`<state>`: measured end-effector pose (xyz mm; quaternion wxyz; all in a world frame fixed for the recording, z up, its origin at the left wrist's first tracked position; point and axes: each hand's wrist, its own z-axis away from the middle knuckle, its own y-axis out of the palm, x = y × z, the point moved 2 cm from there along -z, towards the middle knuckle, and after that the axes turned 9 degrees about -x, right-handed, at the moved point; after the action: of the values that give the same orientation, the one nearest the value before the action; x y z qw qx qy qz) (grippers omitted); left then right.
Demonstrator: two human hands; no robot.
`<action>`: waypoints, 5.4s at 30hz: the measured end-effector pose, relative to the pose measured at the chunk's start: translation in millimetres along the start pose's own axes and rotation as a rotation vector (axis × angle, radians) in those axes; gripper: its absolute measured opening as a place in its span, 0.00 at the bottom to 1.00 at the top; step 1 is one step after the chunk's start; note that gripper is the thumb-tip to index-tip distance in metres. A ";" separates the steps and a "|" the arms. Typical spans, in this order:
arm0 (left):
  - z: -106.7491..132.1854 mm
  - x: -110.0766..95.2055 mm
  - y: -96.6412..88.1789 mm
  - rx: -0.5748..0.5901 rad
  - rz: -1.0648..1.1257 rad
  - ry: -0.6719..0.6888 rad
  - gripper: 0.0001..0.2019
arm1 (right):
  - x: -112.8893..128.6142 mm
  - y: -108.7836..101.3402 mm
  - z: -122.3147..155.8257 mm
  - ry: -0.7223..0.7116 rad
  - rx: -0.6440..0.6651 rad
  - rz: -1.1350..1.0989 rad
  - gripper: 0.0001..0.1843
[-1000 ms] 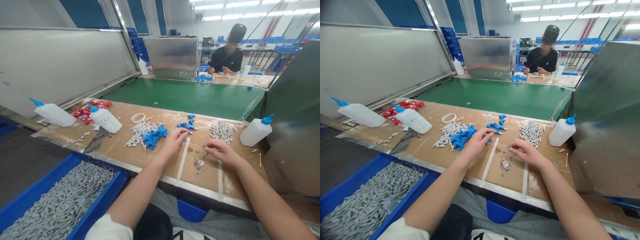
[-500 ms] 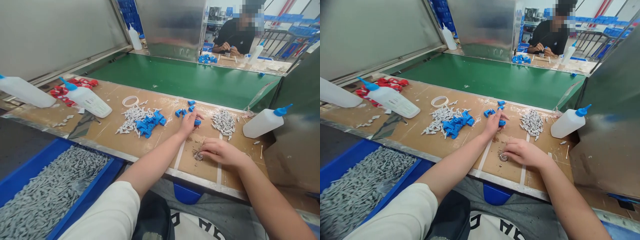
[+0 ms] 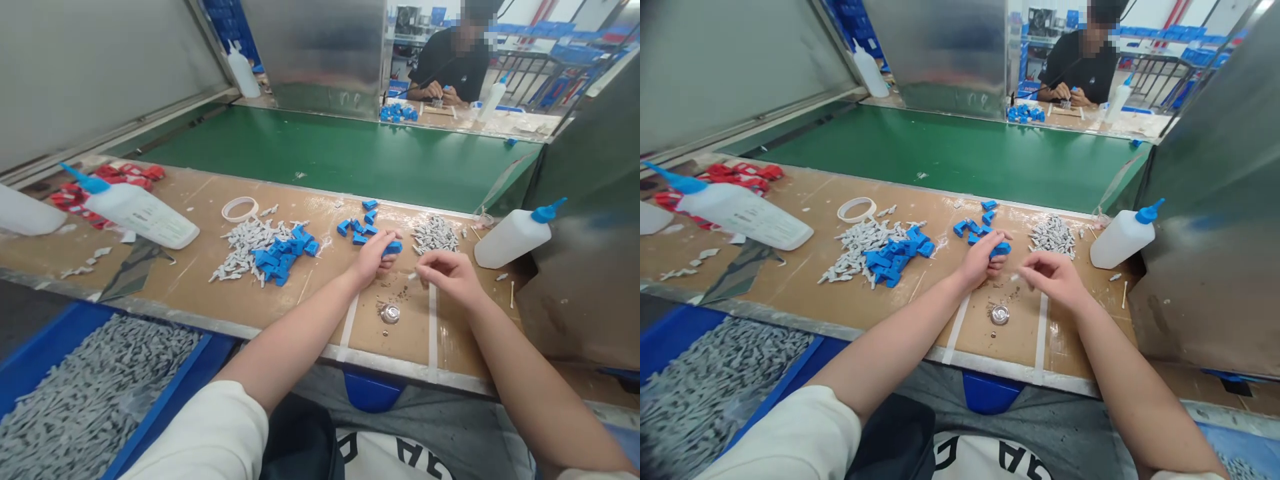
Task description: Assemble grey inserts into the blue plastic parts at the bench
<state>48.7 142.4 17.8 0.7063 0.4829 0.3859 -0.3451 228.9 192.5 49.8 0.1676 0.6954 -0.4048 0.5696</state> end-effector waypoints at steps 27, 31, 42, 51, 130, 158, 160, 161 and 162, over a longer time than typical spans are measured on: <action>3.1 5.0 -1.8 -0.011 -0.200 -0.131 0.09 | -25.4 11.1 -4.5 -0.349 -0.234 0.429 0.08; 3.2 2.3 -4.2 0.012 -0.168 -0.222 0.08 | -29.5 10.1 -5.8 -0.495 -0.185 0.474 0.08; 13.3 -6.6 -7.5 0.190 -0.218 -0.432 0.11 | -22.2 4.2 -8.6 -0.637 0.101 0.525 0.17; 15.6 -12.1 -7.1 0.210 -0.308 -0.366 0.18 | -35.3 0.1 -13.2 -0.384 0.082 0.681 0.26; 71.7 -56.2 -110.2 -0.530 -2.255 0.353 0.12 | -24.1 19.9 2.0 -0.308 0.326 0.069 0.11; 7.1 -24.1 -4.7 -0.184 -0.827 0.794 0.13 | -20.7 24.4 10.0 -0.158 0.549 0.074 0.18; -0.4 -10.0 -9.0 -0.156 -0.768 0.762 0.14 | -20.4 22.4 9.2 -0.084 0.514 0.063 0.21; -3.2 -3.9 -11.8 -0.138 -0.747 0.745 0.15 | -20.9 20.9 8.1 -0.032 0.476 0.044 0.22; -5.3 1.0 -14.4 -0.116 -0.734 0.730 0.15 | -21.9 19.0 6.5 0.026 0.421 0.016 0.23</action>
<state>35.7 143.2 9.7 0.3839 0.3645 0.7695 -0.3572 218.3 184.5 23.3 0.0193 0.7046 -0.2800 0.6518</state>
